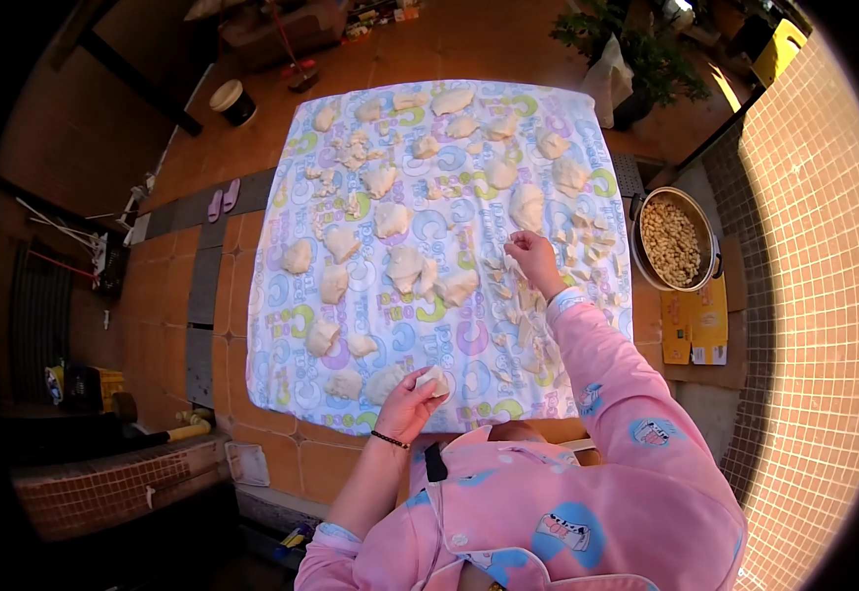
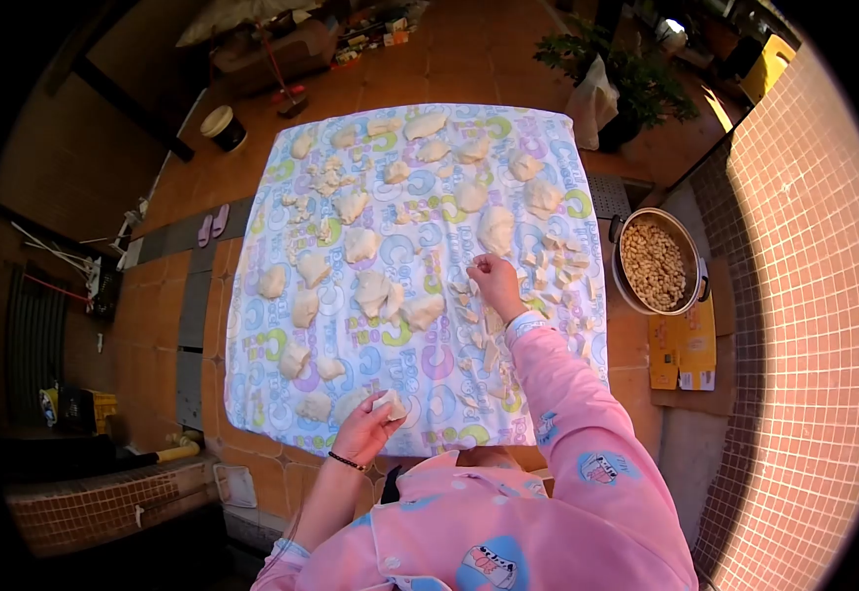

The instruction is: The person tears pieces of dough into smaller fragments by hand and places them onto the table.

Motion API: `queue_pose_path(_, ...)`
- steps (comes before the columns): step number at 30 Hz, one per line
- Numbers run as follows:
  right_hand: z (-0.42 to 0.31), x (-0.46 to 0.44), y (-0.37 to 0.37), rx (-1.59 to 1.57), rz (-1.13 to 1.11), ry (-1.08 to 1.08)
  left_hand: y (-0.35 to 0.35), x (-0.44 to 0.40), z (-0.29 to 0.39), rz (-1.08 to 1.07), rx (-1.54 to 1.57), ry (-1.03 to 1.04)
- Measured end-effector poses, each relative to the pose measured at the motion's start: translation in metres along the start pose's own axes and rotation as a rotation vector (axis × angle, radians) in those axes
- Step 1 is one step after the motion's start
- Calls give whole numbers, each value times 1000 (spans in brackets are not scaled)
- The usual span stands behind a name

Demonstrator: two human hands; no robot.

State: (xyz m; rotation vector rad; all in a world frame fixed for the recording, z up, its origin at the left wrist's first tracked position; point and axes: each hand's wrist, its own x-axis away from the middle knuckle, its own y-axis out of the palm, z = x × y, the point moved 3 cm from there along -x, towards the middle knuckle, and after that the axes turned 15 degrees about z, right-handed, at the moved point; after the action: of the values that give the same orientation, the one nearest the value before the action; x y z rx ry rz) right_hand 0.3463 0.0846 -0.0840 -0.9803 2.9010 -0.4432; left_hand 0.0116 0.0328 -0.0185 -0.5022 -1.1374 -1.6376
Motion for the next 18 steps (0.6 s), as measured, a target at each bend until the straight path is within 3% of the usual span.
queue_pose_path(2, 0, -20, 9, 148, 44, -165, -4, 4, 0, 20, -3, -7)
queue_pose_path(9, 27, -34, 29, 415, -86, -269, -23, 4, -2, 60, 1, -3)
queue_pose_path(11, 26, -28, 18, 490, 241, -476, -24, 1, -2, 42, 22, 11)
queue_pose_path(12, 23, -22, 15, 492, 244, -478, -23, 0, 0, 22, 44, 28)
queue_pose_path(14, -1, -2, 3, 322, 173, -389, -16, 0, 3, 19, 37, 39)
queue_pose_path(18, -78, 98, -12, -1, -436, 138, 3, 1, 7, -44, 26, 65)
